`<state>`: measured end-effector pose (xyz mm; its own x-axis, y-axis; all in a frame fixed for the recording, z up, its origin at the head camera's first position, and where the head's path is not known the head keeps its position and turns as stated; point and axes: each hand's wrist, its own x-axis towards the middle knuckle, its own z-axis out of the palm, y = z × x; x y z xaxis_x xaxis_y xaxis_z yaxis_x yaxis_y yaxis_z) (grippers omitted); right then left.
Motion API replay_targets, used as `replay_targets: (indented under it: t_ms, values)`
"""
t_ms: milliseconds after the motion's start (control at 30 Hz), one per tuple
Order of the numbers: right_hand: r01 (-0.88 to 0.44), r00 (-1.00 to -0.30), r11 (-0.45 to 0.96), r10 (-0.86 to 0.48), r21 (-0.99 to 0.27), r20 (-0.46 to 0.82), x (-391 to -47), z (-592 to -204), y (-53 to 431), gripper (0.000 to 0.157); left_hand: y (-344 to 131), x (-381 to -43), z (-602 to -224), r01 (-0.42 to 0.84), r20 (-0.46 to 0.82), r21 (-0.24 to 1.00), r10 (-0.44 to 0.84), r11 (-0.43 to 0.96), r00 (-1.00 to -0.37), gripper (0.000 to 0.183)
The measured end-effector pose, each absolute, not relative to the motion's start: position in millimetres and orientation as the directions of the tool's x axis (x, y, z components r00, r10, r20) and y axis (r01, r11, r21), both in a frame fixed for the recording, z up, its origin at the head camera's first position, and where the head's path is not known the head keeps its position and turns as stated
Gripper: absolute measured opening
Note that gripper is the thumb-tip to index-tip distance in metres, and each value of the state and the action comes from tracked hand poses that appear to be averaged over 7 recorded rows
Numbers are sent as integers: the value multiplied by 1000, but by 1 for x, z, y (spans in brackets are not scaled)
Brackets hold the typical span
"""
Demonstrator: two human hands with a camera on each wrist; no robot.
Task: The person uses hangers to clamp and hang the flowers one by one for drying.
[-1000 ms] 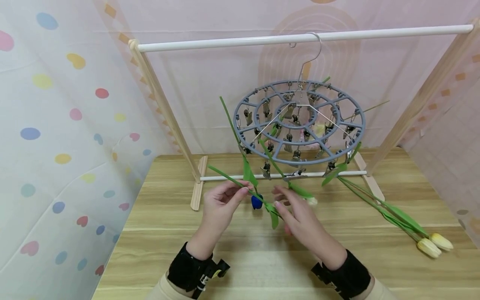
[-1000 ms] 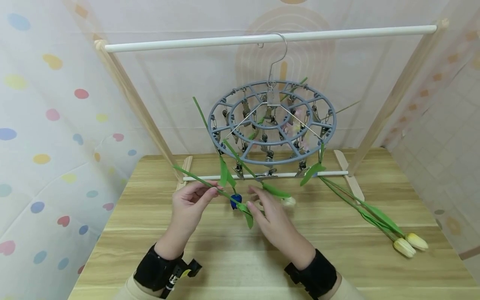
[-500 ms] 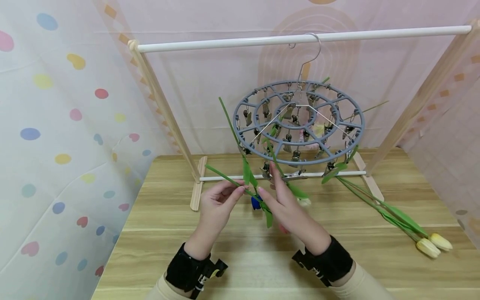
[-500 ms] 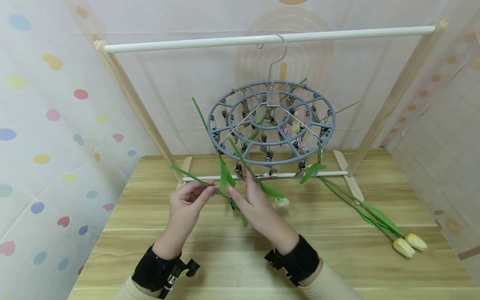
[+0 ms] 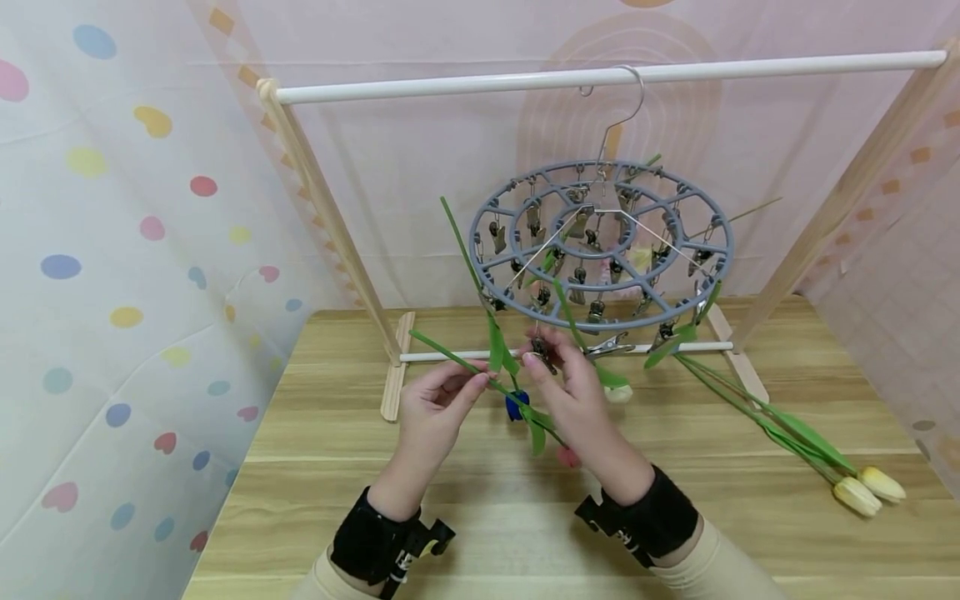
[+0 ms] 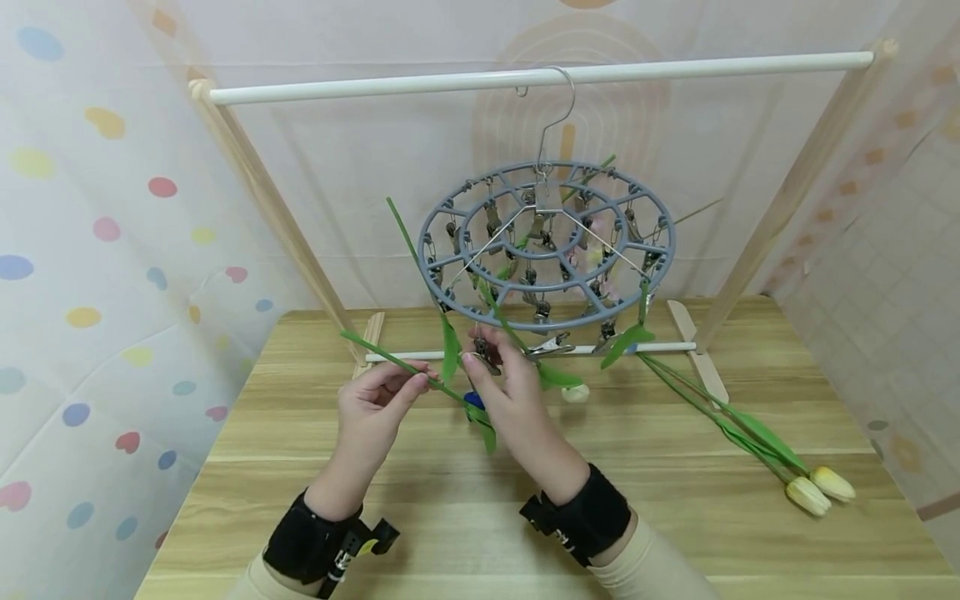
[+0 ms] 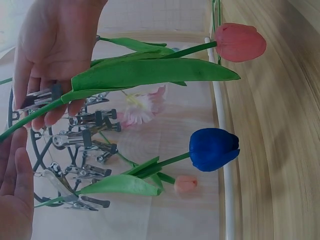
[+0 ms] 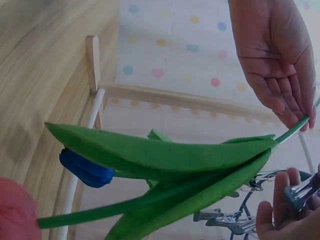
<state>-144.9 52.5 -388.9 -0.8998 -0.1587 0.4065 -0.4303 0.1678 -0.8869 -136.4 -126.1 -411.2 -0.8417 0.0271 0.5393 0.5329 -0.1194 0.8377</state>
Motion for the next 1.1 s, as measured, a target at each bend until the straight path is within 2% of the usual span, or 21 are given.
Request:
replay_targets:
  t_ms: [233,433,700,967,1100]
  values:
    - [-505,-860,247,-66,-827,506,-146,-390,48,29,-136,-144,-409,558,566,823,61,-109,-822,15]
    - [-501,-863,176,-29,-848,504,-147,-389,44,30,-143,-148,-406,548,554,831,74,-95,-829,13]
    - [-410,-910,255,-45,-876,413,-146,-380,53,28,-142,-149,-400,541,552,830,64,-135,-831,12]
    - [-216,-975,94,-81,-972,209,-145,-373,57,32,-140,-150,-395,548,563,822,70,-156,-824,15]
    - [-148,-983,25,-117,-989,144,-144,-370,58,32,-140,-152,-393,565,579,810,65,-154,-812,15]
